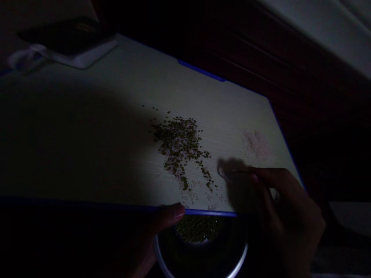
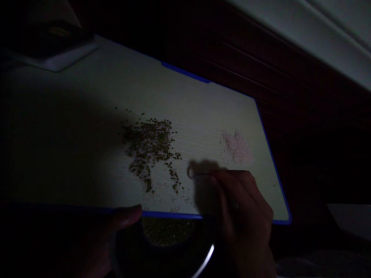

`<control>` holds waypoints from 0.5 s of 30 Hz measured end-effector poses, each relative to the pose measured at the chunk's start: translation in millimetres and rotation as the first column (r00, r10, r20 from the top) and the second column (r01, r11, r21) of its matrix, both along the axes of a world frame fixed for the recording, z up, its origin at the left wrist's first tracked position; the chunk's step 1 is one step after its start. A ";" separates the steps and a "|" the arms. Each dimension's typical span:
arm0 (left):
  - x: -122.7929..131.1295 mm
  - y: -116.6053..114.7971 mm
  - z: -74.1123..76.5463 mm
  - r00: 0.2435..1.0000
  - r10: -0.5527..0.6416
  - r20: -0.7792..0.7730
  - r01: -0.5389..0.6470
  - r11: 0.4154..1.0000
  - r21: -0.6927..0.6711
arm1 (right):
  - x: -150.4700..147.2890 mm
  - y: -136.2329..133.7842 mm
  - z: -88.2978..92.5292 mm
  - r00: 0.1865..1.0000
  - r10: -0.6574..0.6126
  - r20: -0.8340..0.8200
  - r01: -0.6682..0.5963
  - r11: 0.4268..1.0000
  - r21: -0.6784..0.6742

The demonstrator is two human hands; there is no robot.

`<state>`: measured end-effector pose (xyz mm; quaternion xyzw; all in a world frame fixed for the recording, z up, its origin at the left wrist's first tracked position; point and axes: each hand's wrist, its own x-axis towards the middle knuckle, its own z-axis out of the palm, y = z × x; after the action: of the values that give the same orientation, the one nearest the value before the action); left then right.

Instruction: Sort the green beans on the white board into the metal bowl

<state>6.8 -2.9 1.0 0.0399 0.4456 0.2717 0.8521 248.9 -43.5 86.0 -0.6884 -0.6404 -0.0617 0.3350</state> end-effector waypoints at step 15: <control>-23.8 -1.6 -2.8 0.992 0.042 -0.118 -0.017 0.978 0.206 | -15.1 -12.7 9.7 0.986 0.085 -0.144 -0.091 0.995 -0.035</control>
<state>-17.0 -4.5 -1.8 0.1371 0.4670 0.3260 0.8105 233.8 -56.3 95.7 -0.6688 -0.6458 0.0160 0.3679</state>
